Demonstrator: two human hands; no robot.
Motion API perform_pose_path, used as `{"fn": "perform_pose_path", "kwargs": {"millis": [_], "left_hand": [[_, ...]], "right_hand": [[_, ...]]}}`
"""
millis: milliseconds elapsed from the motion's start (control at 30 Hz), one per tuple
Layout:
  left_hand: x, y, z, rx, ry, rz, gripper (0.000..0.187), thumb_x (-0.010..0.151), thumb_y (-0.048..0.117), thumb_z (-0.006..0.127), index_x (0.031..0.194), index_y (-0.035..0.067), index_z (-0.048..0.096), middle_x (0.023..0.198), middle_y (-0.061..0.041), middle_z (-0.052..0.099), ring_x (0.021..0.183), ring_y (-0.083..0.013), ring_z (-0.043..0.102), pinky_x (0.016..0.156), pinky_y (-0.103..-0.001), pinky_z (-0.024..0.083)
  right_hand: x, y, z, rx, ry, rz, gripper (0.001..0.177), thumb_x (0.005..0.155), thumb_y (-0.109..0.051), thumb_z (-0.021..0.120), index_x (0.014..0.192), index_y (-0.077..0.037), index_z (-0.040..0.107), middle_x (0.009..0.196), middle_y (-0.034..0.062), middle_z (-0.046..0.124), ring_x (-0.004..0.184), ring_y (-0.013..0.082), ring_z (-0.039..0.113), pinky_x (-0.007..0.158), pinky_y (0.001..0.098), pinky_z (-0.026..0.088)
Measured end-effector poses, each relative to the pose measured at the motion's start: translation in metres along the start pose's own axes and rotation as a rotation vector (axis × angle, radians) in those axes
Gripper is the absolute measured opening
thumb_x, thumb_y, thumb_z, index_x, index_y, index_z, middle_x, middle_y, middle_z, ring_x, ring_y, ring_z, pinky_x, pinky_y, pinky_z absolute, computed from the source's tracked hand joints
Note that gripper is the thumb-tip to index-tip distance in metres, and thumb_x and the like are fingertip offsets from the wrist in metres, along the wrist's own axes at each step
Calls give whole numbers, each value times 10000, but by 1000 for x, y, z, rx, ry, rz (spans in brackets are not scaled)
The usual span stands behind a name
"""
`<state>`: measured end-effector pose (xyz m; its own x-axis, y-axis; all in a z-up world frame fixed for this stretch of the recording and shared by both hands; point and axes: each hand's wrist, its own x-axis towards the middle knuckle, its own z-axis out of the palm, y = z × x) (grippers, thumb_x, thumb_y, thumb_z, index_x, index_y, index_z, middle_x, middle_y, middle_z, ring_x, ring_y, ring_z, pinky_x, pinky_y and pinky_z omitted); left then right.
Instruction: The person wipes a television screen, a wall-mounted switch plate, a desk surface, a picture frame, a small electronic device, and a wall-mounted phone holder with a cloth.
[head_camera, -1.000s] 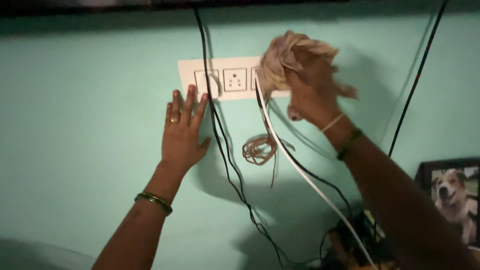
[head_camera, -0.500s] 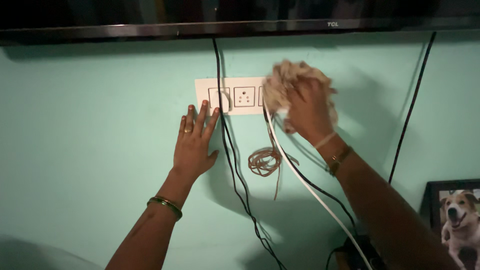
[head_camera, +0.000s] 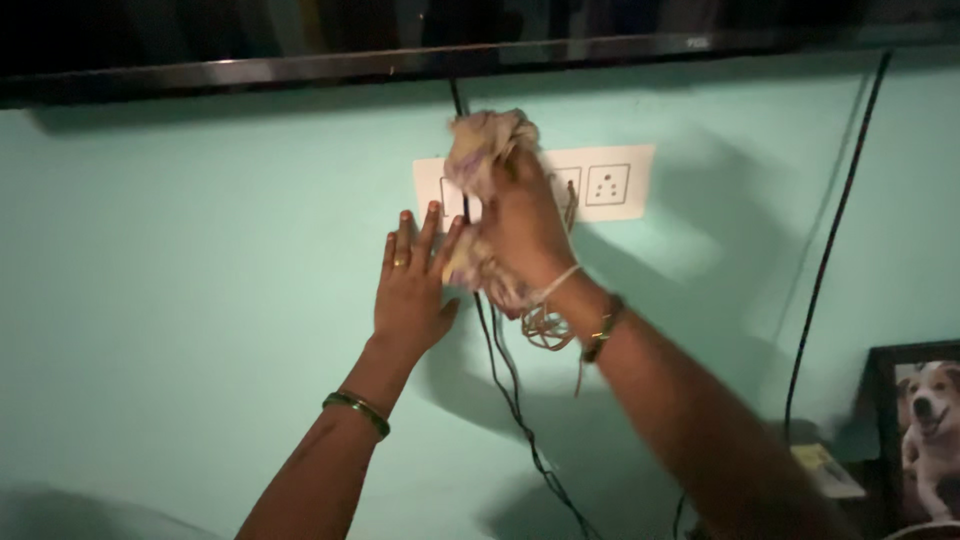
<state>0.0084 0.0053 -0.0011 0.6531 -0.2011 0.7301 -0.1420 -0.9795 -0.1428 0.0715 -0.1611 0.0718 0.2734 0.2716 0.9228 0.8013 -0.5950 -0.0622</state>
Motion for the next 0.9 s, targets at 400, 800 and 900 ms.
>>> {"fn": "perform_pose_path", "kwargs": {"millis": [400, 800, 900], "left_hand": [[2, -10, 16, -102, 31, 43, 1168, 677, 202, 886, 1628, 197, 208, 1683, -143, 125, 1533, -458, 161, 1224, -571, 235], [-49, -2, 52, -730, 107, -2, 683, 851, -50, 604, 1516, 62, 497, 1442, -187, 597, 1316, -367, 562, 1162, -465, 431], [-44, 5, 69, -1378, -174, -215, 564, 912, 79, 638, 1455, 24, 499, 1278, -155, 696, 1101, -242, 699, 961, -363, 554]], "right_hand": [[-120, 2, 50, -155, 88, 146, 370, 827, 12, 664, 1194, 56, 655, 1312, 225, 523, 1236, 410, 492, 1099, 477, 438], [-146, 12, 56, 379, 116, 338, 488, 837, -50, 621, 1302, 82, 556, 1282, 214, 531, 1207, 378, 611, 1039, 428, 524], [-117, 6, 81, 383, 189, 384, 710, 868, -79, 704, 1443, 118, 338, 1333, 272, 418, 1193, 398, 544, 952, 415, 537]]}}
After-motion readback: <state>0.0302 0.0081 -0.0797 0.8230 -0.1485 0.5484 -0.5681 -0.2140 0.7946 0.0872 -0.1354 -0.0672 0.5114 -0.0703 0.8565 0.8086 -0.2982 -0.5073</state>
